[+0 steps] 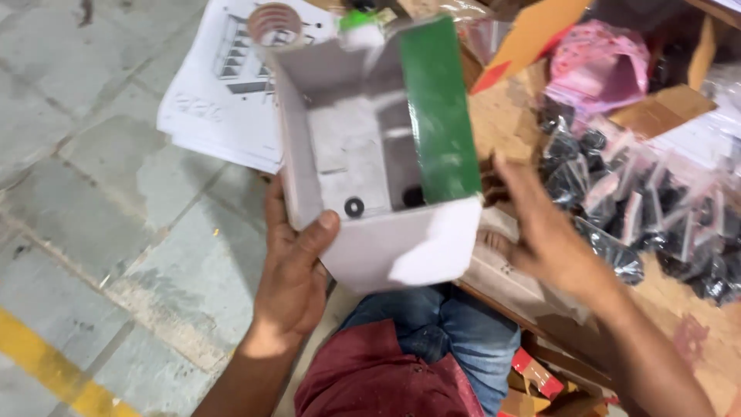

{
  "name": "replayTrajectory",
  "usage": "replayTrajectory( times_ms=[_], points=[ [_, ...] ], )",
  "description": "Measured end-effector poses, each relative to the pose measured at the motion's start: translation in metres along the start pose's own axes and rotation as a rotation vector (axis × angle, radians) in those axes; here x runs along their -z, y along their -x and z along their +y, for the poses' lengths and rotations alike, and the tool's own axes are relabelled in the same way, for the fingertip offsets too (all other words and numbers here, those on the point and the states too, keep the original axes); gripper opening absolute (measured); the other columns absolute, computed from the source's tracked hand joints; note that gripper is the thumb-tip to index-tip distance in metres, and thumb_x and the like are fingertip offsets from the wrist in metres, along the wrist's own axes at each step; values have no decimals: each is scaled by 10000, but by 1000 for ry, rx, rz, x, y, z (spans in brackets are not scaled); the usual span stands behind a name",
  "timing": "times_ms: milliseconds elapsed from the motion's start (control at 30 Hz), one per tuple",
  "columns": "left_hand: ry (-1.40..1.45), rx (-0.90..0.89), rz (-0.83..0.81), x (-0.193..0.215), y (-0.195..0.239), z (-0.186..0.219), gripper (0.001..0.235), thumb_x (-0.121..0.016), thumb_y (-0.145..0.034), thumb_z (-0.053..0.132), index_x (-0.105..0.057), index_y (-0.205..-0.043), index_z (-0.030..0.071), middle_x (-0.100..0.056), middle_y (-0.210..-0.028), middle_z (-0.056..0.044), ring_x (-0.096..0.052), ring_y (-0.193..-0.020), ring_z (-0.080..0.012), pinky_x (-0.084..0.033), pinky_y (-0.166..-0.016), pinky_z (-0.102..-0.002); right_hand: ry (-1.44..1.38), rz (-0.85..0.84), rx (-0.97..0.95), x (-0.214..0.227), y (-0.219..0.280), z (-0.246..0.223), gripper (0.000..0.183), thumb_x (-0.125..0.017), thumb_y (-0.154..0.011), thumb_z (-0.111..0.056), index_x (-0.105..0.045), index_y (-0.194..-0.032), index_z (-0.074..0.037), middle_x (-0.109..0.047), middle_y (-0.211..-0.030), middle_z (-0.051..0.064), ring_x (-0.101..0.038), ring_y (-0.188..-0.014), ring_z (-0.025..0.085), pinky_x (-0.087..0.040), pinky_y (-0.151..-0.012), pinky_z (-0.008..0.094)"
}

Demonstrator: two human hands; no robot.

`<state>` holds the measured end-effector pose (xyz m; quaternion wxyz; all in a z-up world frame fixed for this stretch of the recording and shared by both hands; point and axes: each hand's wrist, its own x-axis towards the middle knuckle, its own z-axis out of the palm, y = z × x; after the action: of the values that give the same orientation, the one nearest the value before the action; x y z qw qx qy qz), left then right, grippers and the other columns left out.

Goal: The person counts black screws and plastic brackets on a workbench, opens a green product box, and places hardware into small clear plastic bags. They press the bags closed and set the filled bags with the others on the bench.

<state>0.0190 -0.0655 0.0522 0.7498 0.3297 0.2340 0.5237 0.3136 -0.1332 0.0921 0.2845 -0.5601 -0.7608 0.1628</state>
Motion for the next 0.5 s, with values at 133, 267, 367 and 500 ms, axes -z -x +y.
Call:
replayTrajectory(
  times_ms=[133, 267, 367, 500],
  points=[
    [-132, 182, -33, -13, 1, -28, 982, -762, -836, 240, -182, -1623, 140, -472, -1439, -172, -483, -1318, -325, -442, -1118, -470, 85, 17, 14, -19, 67, 20, 1116, -781, -734, 3, -108, -1614, -127, -355, -1509, 290, -420, -1385, 424, -408, -1150, 543],
    [-186, 391, -69, -16, 8, -50, 889, -713, -859, 252, -233, -1599, 145, -506, -1458, -122, -499, -1325, -275, -443, -1096, -426, 38, 74, -115, -28, 96, 14, 999, -850, -687, -55, -347, -1540, -194, -343, -1482, 248, -432, -1382, 417, -467, -1111, 498],
    [-175, 438, -100, -12, 16, -58, 881, -703, -875, 249, -241, -1616, 129, -478, -1471, -144, -465, -1319, -287, -412, -1098, -422, 1, 132, -159, -34, 102, 14, 878, -877, -648, -71, -528, -1444, -195, -359, -1447, 197, -445, -1380, 388, -491, -1113, 467],
    [-119, 493, -111, -14, 18, -50, 882, -645, -901, 346, -193, -1622, 118, -416, -1571, -149, -431, -1426, -292, -389, -1133, -433, -41, 229, -136, -38, 94, 11, 732, -877, -616, -44, -664, -1310, -144, -353, -1438, 173, -432, -1392, 358, -501, -1098, 436]
  ],
)
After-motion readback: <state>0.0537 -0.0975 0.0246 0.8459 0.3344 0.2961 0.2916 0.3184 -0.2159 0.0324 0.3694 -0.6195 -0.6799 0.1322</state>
